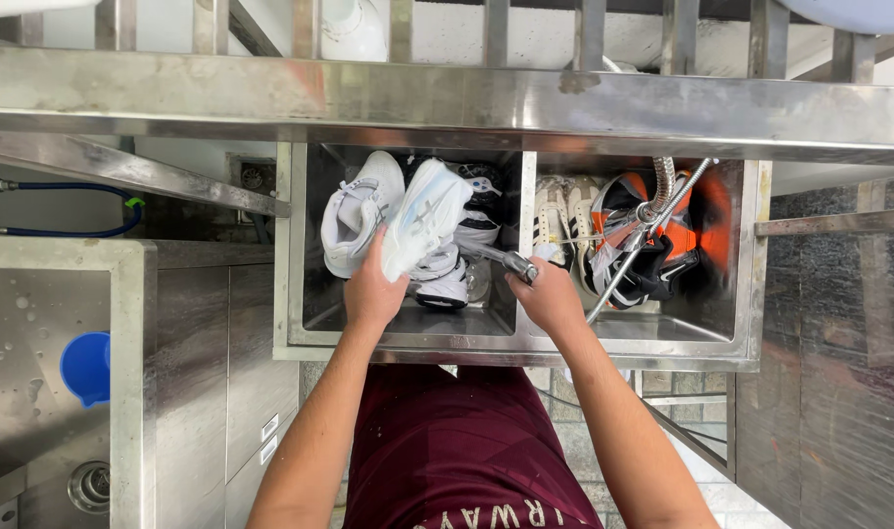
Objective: The person picks up a white bottle and places it on a shelf, then moves several pairs of shoes into a sink, scrubs a white shoe by hand against a wall-mounted brush, and sprays the shoes in the sink with a water hose.
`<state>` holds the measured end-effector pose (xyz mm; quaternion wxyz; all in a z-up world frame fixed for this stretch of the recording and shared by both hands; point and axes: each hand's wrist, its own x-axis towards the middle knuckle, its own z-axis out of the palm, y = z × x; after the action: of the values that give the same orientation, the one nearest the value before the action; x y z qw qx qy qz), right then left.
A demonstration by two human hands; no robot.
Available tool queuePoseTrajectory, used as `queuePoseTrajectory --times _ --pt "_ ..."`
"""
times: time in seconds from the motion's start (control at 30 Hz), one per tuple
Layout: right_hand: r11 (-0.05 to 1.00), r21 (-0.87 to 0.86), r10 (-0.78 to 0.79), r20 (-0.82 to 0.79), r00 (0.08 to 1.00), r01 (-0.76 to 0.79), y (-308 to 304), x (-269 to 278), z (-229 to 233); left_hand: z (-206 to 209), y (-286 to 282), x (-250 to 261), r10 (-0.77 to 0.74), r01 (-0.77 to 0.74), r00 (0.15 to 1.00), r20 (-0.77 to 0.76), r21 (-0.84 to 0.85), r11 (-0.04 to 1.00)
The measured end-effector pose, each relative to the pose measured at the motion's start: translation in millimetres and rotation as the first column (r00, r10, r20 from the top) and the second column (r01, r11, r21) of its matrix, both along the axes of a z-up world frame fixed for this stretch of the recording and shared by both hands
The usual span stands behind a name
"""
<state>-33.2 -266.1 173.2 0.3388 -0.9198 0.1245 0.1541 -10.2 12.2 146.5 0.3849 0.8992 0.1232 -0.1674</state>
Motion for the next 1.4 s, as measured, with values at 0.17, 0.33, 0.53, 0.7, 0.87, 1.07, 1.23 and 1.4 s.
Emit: queuePoseTrajectory --times 0.17,0.33,0.53,0.7,0.87,1.07,1.23,1.4 --pt "0.999 0.035 -0.001 -0.092 0.996 0.005 -11 -21 -3 44 -4 2 -0.081 0.069 0.87 0.486 0.044 0.997" --pt "1.0 0.024 0.003 -0.089 0.996 -0.001 -11 -37 -8 45 -2 7 -0.4 0.056 0.618 0.676 0.47 0.881" --pt "0.998 0.031 0.052 -0.081 0.995 -0.049 -12 -45 -12 38 3 3 -0.426 0.023 0.562 0.708 0.502 0.864" --pt "0.996 0.019 0.083 -0.089 0.993 -0.082 -13 -46 -12 40 4 -2 -0.351 0.015 0.626 0.696 0.44 0.898" --pt "0.999 0.024 0.039 -0.118 0.992 -0.036 -12 -50 -3 16 -12 -15 0.089 -0.076 0.95 0.299 -0.057 0.995" --pt "0.998 0.062 -0.006 0.027 1.0 0.004 -13 -57 8 -79 -29 -36 0.189 -0.469 0.867 -0.461 -0.63 0.618" --pt "0.996 0.081 -0.04 -0.016 0.999 0.041 -13 -57 18 -121 -18 -28 0.016 -0.632 0.758 -0.652 -0.728 0.266" --pt "0.995 0.094 -0.044 0.021 0.999 0.042 -10 -58 19 -121 -28 -20 -0.002 -0.63 0.768 -0.64 -0.755 0.182"
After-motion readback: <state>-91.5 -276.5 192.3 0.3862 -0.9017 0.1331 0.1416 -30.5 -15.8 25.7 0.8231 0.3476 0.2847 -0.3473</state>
